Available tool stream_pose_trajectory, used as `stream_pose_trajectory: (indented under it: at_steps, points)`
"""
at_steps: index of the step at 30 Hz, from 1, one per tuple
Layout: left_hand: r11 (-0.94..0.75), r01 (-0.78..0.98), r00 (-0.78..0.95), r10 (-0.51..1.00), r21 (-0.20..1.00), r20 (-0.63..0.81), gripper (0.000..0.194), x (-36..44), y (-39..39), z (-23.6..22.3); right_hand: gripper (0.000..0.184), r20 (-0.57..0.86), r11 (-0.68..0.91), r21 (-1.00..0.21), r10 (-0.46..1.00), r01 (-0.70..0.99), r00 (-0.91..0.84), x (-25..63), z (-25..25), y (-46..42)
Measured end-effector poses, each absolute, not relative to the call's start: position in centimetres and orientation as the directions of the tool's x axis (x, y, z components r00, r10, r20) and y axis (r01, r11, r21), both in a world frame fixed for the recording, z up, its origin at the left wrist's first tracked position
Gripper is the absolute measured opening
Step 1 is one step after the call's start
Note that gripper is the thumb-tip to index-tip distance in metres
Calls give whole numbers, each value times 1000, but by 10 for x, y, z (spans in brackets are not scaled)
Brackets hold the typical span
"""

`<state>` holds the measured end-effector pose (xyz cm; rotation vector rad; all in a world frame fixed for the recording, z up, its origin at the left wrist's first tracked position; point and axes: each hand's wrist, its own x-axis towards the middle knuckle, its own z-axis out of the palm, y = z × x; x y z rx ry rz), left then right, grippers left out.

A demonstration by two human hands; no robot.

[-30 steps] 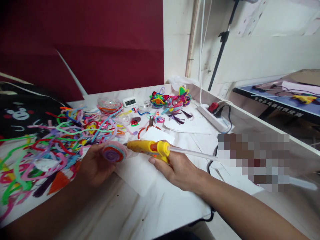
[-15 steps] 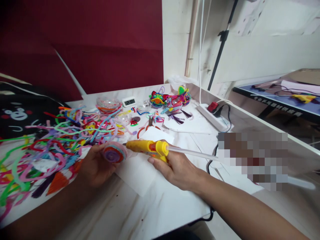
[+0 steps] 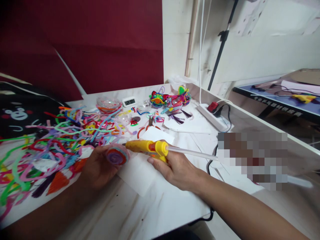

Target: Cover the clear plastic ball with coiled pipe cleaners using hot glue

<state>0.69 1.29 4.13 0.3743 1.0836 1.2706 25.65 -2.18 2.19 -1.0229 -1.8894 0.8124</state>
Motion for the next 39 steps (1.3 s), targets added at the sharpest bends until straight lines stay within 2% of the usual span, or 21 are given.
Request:
stream_pose_trajectory:
  at_steps: [3, 11, 21, 27, 33, 39]
  points:
    - [323, -591, -75, 890, 739, -449, 24, 8, 12, 39, 27, 349, 454, -817, 880, 356, -322, 256, 21, -21]
    - [278, -590, -77, 915, 758, -396, 9, -2, 17, 37, 27, 357, 469, -807, 871, 359, -336, 257, 21, -22]
    - [260, -602, -95, 916, 755, -391, 6, -10, 20, 37, 26, 370, 487, -792, 862, 368, -347, 258, 21, -23]
    - [216, -644, -156, 903, 734, -402, 10, -5, 20, 46, 22, 389, 510, -777, 850, 369, -356, 257, 26, -24]
    - [195, -610, -229, 884, 768, -407, 14, -1, 20, 54, 17, 403, 538, -763, 829, 359, -387, 256, 29, -24]
    - [187, -637, -150, 922, 748, -358, 10, -7, 19, 47, 16, 428, 558, -747, 819, 362, -381, 255, 29, -25]
